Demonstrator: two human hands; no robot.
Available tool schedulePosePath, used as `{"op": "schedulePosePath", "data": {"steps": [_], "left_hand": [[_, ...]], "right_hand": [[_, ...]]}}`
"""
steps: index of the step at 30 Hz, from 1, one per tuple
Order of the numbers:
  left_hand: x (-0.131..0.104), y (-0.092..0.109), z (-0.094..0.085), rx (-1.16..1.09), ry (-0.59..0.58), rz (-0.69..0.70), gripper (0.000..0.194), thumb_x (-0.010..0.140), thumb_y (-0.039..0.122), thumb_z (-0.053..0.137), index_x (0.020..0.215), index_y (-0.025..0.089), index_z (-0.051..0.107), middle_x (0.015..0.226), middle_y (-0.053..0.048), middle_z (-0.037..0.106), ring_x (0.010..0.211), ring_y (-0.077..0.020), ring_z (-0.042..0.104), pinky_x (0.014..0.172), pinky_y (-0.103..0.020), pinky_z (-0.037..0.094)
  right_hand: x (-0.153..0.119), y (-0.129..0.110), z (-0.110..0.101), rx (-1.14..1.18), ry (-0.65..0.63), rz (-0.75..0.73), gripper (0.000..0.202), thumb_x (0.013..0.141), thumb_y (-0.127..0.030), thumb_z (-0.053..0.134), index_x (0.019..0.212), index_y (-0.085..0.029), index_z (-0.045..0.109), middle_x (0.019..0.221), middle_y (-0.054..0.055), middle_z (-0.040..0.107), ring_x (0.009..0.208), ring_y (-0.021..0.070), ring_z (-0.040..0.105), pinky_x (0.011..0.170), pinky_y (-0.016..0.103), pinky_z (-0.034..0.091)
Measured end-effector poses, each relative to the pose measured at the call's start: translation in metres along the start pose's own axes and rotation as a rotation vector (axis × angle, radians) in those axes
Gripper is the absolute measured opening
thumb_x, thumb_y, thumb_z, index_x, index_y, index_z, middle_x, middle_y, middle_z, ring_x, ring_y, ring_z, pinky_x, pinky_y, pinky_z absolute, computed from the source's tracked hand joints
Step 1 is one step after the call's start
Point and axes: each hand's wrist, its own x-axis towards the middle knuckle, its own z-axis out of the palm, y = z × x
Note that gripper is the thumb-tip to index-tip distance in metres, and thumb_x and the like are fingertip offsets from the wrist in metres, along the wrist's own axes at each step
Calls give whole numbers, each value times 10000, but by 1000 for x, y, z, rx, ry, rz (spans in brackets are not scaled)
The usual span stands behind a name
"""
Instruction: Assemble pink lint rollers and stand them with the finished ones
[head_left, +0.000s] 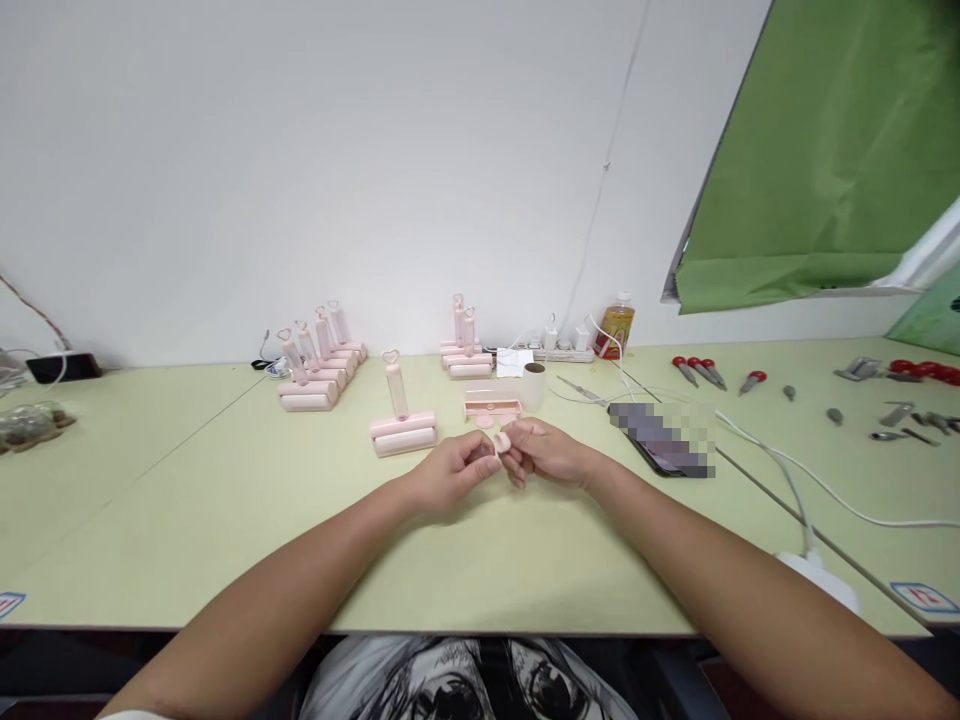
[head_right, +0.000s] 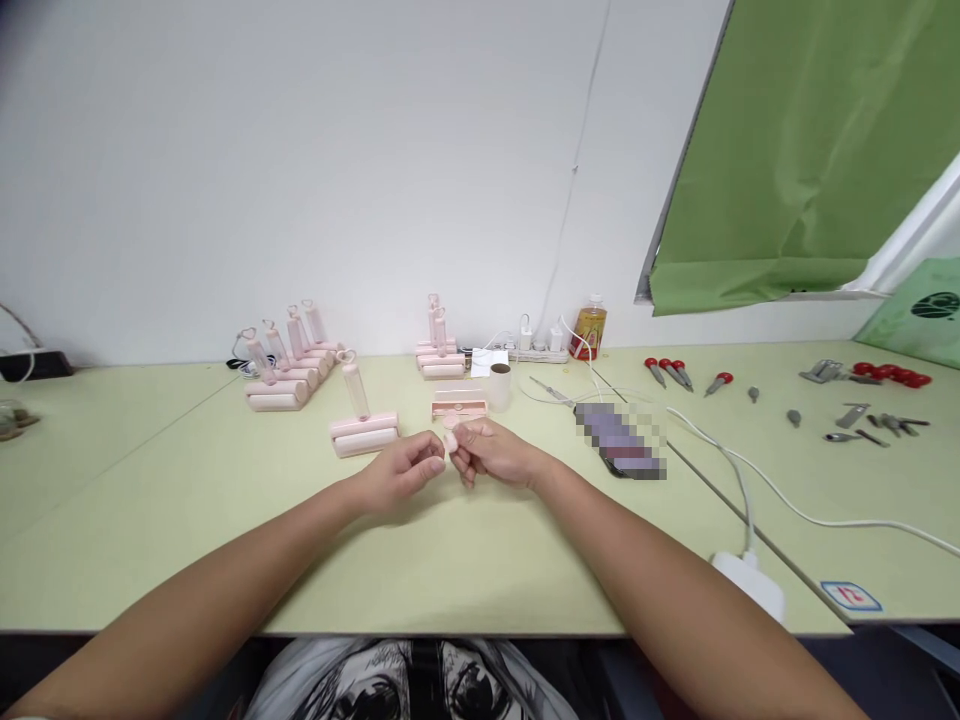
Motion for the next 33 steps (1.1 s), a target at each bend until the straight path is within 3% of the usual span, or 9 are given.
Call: {"op": "schedulePosePath", "data": {"steps": [3,6,9,12,19,25,29,31,33], "left_hand": [[-1,3,1,-173,45,25,398,895,578,401,844,186,439,646,51,396,569,-89,352,551,-227,310],[-2,5,1,-218,30,24,335,910,521,410,856,191,433,644,60,351,559,-85,317,539,-225,289],[-3,1,1,-230,1,-3,214,909,412,431,877,200,426,636,63,351,563,-89,337,542,-224,292],[-2,-1,1,-211,47,3,176,896,372,459,880,197,451,656,55,371,589,-93,350,553,-226,292],[2,2,0,-64,210,33,274,799,449,617,799,176,598,643,35,418,608,-103,380,579,-242,310],[5,-3,1,-344,400,-69,309,781,478,640,786,186,537,545,80,367,484,-68,340,481,-210,265],[12,-3,-6,-715,515,-161,351,777,510,628,803,207,452,587,71,509,401,-65,414,391,-198,278],[15,-3,-7,-833,481,-177,383,737,485,679,830,211,428,681,46,595,407,-68,469,375,-194,309],[16,-4,-3,-871,412,-182,425,699,461,724,855,212,417,733,31,629,405,-66,488,365,-186,315]], "right_hand": [[1,-3,-15,-54,167,-9,564,828,-708,416,579,-202,432,492,-40,440,406,104,425,454,262,378],[2,1,-38,-482,441,36,515,843,-613,466,540,-205,377,472,-50,362,415,95,355,435,242,275],[2,9,-61,-868,641,226,450,853,-486,470,529,-203,335,486,-43,337,449,98,324,460,254,191],[1,16,-76,-1012,654,401,394,838,-422,474,525,-201,382,494,-14,427,467,120,389,474,269,204],[10,27,-86,-1096,689,521,249,789,-367,548,638,-173,586,717,101,650,652,197,571,544,278,286],[5,15,-88,-1041,739,526,296,771,-445,587,643,-179,593,672,69,644,611,180,562,526,271,301],[-4,-4,-71,-889,786,243,248,805,-436,564,790,-189,583,660,5,587,597,139,510,518,244,320],[-4,-9,-50,-603,580,-18,356,744,-438,660,994,-200,570,667,-38,540,567,114,473,513,230,350],[-2,-11,-24,-332,356,-121,546,692,-477,712,1130,-204,535,665,-54,508,510,100,435,453,225,348]]}}
